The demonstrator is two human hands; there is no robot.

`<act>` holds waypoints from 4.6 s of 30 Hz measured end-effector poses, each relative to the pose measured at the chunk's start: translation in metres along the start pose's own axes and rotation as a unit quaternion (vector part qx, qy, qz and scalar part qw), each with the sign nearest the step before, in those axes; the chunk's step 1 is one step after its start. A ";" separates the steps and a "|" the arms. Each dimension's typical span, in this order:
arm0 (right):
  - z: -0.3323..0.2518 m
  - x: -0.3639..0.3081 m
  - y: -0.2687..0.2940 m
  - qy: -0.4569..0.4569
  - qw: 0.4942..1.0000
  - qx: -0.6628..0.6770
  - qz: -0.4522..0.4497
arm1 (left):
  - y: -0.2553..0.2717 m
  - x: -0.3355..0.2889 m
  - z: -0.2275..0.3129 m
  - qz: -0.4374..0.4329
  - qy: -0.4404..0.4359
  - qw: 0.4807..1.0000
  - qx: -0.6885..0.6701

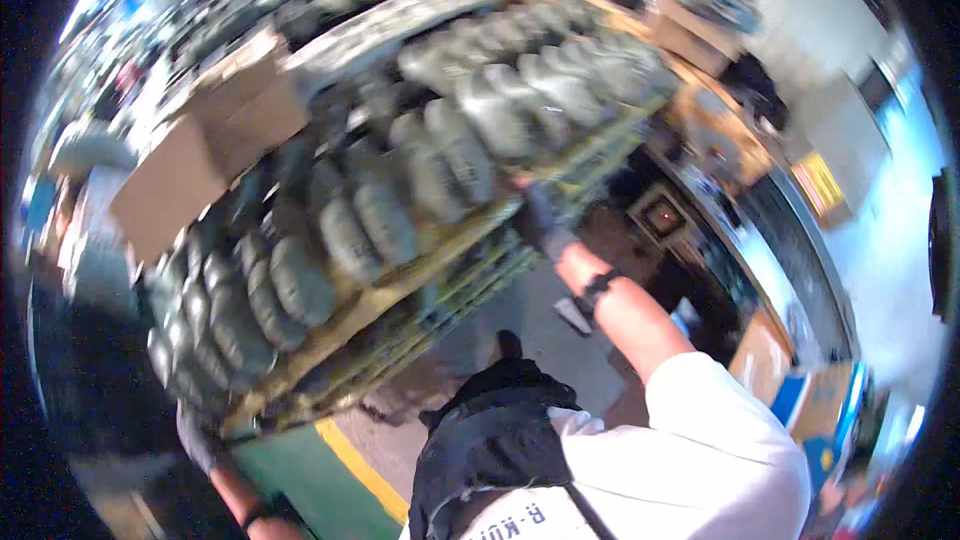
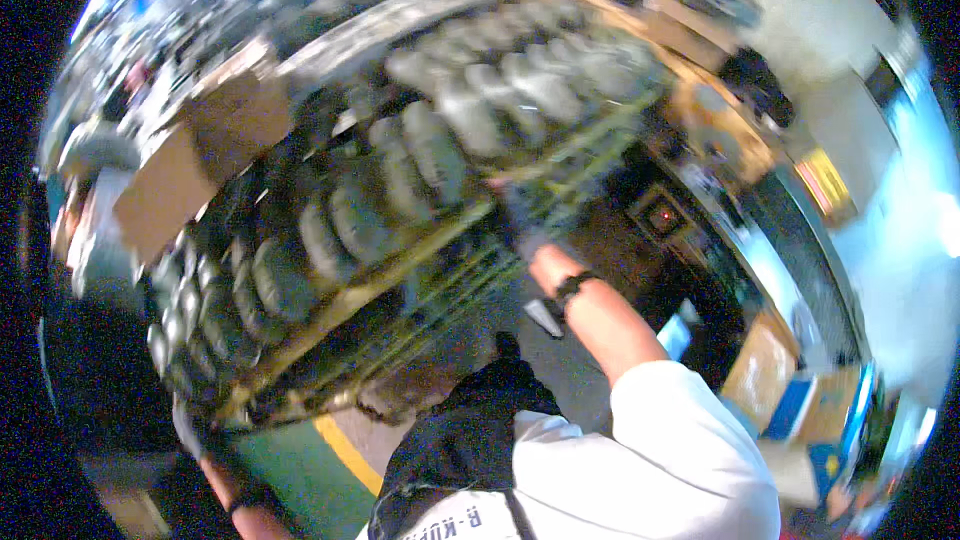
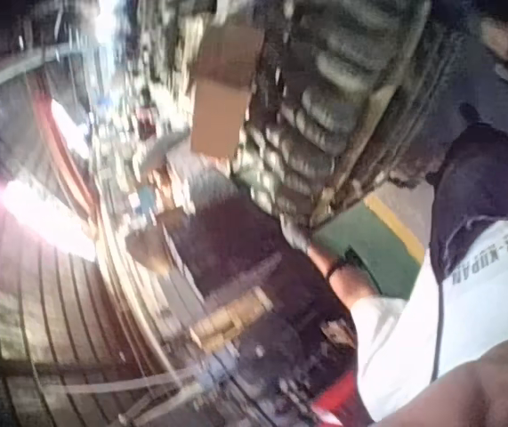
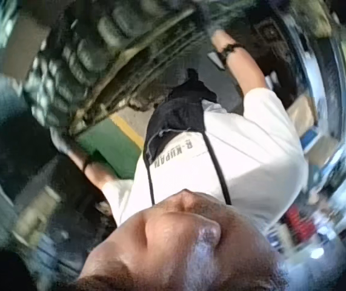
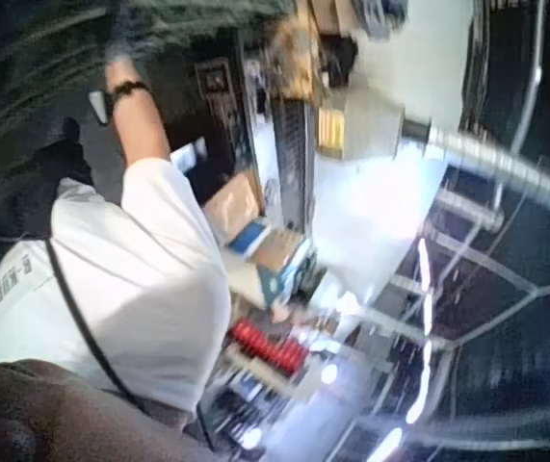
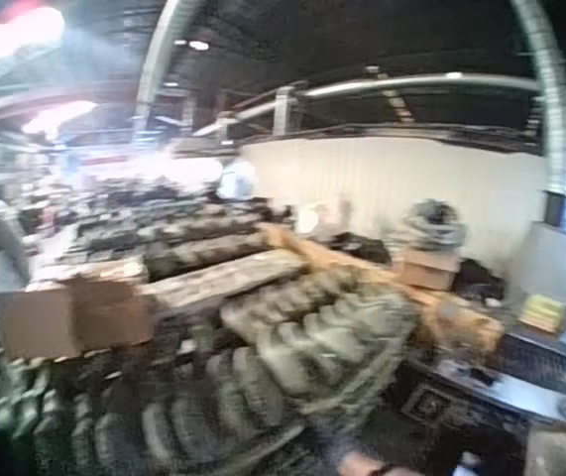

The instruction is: The person wipes a shoe by hand, places it onto a conveyor, and pushes a rack of shoe lasts across the floor. After returning to the workstation, the person spreads a cloth over their lap and waits by the conveyor.

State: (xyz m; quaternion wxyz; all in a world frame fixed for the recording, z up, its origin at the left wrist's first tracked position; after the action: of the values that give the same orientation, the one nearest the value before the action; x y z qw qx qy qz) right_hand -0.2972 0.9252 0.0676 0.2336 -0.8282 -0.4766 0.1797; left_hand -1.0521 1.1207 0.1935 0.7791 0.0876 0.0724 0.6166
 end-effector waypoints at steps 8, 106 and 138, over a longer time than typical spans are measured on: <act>0.016 0.018 0.005 0.038 0.999 0.030 -0.003 | 0.004 -0.002 0.007 0.079 0.126 0.982 -0.120; -0.023 -0.007 -0.030 0.023 0.986 0.073 -0.147 | 0.015 0.004 0.010 0.182 0.183 0.865 0.431; -0.013 0.007 -0.016 0.022 0.989 0.070 -0.126 | 0.021 0.002 -0.006 0.178 0.155 0.868 0.437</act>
State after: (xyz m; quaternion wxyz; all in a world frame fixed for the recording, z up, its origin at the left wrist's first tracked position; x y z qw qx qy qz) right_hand -0.2982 0.9352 0.0868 0.3217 -0.7472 -0.5581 0.1636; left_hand -1.0731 1.1276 0.1921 0.5169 0.3339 0.4374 0.6558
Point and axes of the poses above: each hand's wrist, its own x-axis towards the middle knuckle, its own y-axis out of the back of the hand, z = x × y, the point moved 2 cm from there along x, towards the middle knuckle, and after that the axes turned 9 degrees about -z, right-handed, at the moved point
